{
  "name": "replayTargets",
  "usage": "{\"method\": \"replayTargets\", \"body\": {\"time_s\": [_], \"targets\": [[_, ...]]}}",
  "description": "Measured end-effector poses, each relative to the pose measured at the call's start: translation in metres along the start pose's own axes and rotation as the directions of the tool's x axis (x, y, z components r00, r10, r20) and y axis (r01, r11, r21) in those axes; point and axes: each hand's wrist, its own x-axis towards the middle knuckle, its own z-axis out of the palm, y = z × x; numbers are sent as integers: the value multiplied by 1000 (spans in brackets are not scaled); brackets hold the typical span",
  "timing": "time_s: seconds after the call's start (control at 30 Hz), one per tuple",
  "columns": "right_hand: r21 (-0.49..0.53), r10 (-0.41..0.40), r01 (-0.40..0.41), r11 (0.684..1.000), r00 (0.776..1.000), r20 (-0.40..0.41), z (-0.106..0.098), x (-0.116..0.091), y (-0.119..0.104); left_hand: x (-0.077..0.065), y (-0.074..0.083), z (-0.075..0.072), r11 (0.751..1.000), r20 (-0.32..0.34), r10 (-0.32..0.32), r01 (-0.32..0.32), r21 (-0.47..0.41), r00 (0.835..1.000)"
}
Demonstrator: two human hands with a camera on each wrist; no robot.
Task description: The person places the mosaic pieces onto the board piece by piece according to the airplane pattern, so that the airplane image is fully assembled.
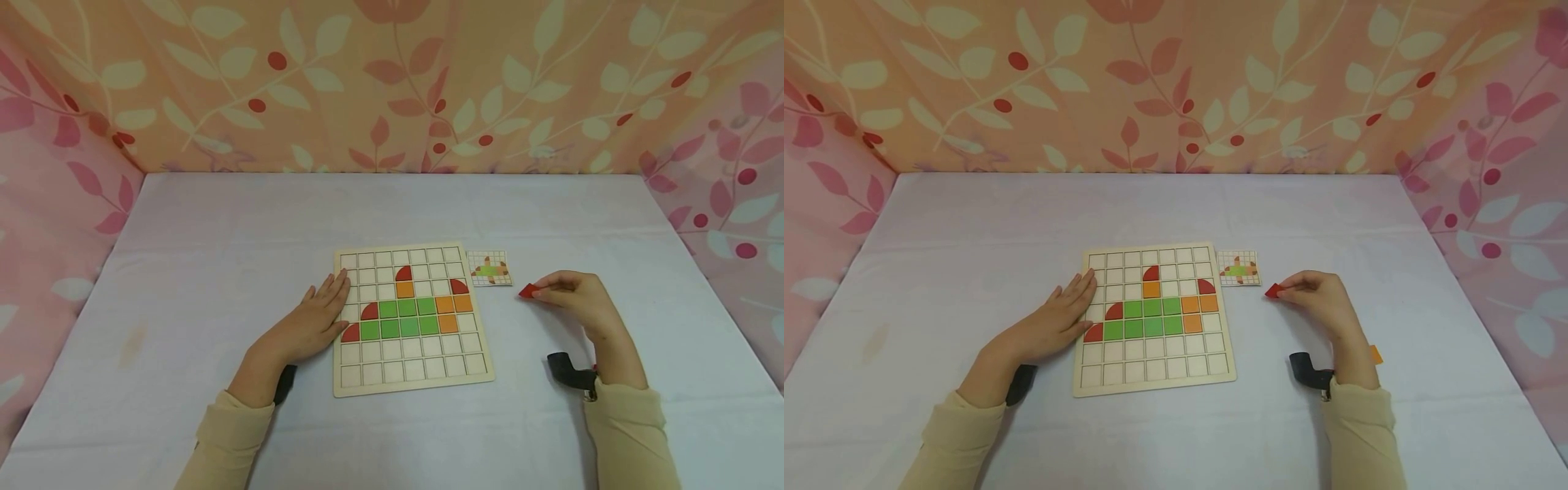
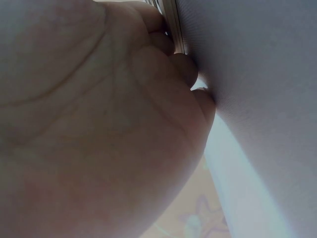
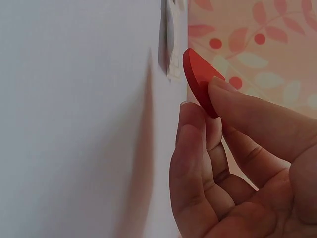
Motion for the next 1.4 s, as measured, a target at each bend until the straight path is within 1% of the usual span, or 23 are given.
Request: {"method": "replayTargets", "body": {"time_s": [0.2,0.33,0.43,0.57,0.67,0.8,0.87,0.97,1.13,1.4], "targets": [[59,-32,29,998,998,60,10,-1,-4,-1,0,1,1000,5,-4,4,-7,1000],[45,-35,31,999,994,100,21,0,-8,-1,0,2,1000,4,-4,4,-11,1000],[53,-40,33,998,991,130,30,2,-13,-1,1,2,1000,5,-8,8,-10,1000],[54,-42,33,998,984,175,39,3,-25,0,1,-1,1000,11,-11,11,-7,1000],[51,-63,52,997,971,229,46,3,-34,0,2,-2,1000,13,-10,10,-6,1000],[69,-110,93,993,942,316,54,2,-43,0,1,-3,1000,16,-11,12,-9,1000],[66,-123,107,992,932,340,57,2,-45,1,1,-4,1000,15,-12,12,-13,1000],[38,-121,115,993,927,355,60,2,-45,1,2,-5,1000,10,-11,11,-13,1000],[-22,-108,123,992,930,350,64,3,-44,2,1,-4,1000,9,-10,10,1,1000],[-46,-153,180,983,925,347,69,1,-46,2,1,-4,1000,12,-16,16,-5,1000]]}}
